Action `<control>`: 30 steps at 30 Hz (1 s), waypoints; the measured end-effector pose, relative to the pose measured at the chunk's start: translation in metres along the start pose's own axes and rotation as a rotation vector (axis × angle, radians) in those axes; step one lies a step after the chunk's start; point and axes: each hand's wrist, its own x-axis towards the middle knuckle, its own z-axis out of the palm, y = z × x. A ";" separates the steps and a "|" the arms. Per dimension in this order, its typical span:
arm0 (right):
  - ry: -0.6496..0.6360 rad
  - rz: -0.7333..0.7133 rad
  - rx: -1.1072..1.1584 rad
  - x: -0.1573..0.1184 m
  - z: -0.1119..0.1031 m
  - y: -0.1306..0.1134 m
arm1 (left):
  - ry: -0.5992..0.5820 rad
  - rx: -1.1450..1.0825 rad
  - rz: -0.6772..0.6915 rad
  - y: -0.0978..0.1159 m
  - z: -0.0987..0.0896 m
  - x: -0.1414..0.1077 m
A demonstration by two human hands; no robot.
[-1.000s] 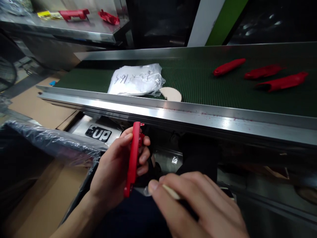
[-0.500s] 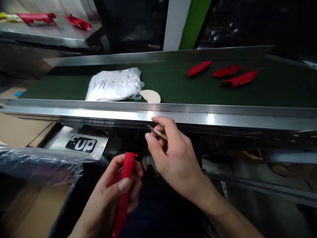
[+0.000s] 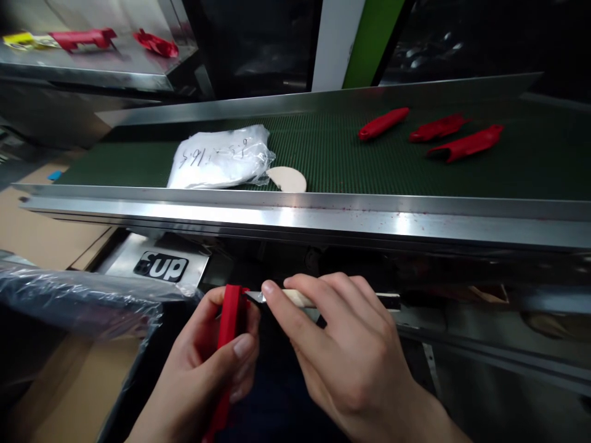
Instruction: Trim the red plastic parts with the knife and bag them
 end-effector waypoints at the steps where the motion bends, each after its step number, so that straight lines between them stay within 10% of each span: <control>1: -0.003 0.006 -0.002 0.000 0.000 0.000 | 0.004 -0.002 -0.001 0.000 0.000 0.000; 30: 0.079 0.059 0.168 -0.008 0.008 -0.003 | -0.374 -0.455 -0.125 -0.005 -0.008 0.001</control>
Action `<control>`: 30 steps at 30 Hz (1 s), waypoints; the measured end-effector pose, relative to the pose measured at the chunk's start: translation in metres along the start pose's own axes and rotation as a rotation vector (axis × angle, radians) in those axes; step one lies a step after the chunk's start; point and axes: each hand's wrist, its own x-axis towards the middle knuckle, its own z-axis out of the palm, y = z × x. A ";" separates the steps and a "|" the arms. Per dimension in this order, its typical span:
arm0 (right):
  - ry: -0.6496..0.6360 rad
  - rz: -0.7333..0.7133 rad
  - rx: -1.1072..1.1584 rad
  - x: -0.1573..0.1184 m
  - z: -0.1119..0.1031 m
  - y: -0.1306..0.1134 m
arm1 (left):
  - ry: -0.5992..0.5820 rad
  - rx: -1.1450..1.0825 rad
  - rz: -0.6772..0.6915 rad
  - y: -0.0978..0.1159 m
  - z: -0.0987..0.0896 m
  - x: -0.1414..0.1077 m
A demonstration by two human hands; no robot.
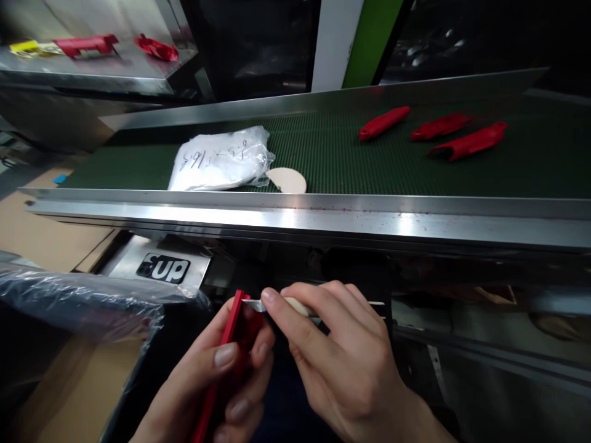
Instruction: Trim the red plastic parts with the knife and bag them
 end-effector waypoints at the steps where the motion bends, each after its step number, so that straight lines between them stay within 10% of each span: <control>1: 0.000 0.005 0.005 0.000 0.001 0.001 | -0.019 -0.022 -0.007 0.000 -0.001 0.000; 7: 0.096 0.140 0.043 0.001 0.007 0.013 | -0.193 -0.072 -0.039 -0.003 -0.001 -0.002; 30: -0.064 -0.081 -0.116 -0.009 -0.002 -0.021 | 0.077 -0.205 0.151 0.014 -0.002 0.024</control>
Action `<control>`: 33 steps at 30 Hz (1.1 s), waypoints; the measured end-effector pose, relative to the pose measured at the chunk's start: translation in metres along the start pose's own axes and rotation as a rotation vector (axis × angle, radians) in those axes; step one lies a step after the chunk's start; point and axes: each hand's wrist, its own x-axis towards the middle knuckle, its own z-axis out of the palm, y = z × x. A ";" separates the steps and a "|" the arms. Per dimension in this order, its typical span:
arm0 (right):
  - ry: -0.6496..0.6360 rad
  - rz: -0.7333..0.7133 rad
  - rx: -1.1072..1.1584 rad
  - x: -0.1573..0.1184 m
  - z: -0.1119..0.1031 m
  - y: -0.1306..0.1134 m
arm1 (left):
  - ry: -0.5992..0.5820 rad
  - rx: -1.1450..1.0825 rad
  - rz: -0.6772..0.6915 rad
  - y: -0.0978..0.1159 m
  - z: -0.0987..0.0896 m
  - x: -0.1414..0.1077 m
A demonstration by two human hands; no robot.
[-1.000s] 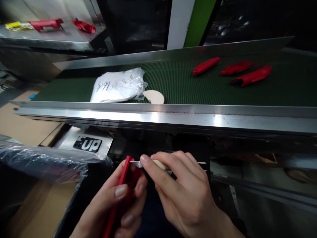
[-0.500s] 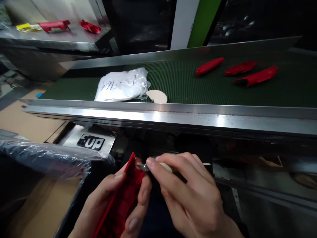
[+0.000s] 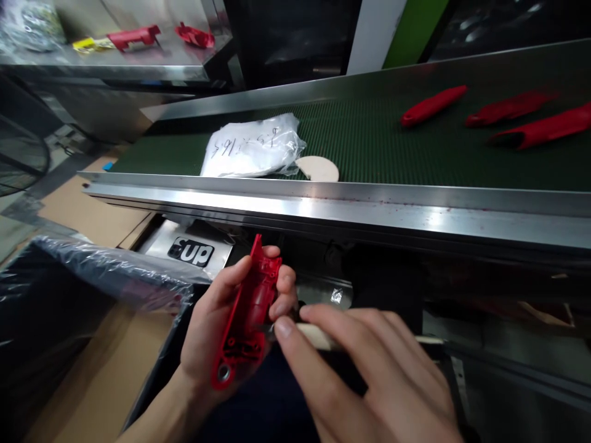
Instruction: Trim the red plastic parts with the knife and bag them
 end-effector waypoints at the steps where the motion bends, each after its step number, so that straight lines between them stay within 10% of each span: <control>1: 0.015 0.000 -0.028 0.003 -0.003 0.006 | 0.001 -0.004 -0.022 -0.001 0.000 -0.002; 14: -0.008 -0.031 -0.128 0.012 -0.006 0.031 | -0.154 0.079 -0.285 -0.010 0.010 -0.019; 33: 0.041 -0.055 -0.280 0.011 -0.001 0.026 | -0.197 0.095 -0.260 -0.015 0.006 -0.016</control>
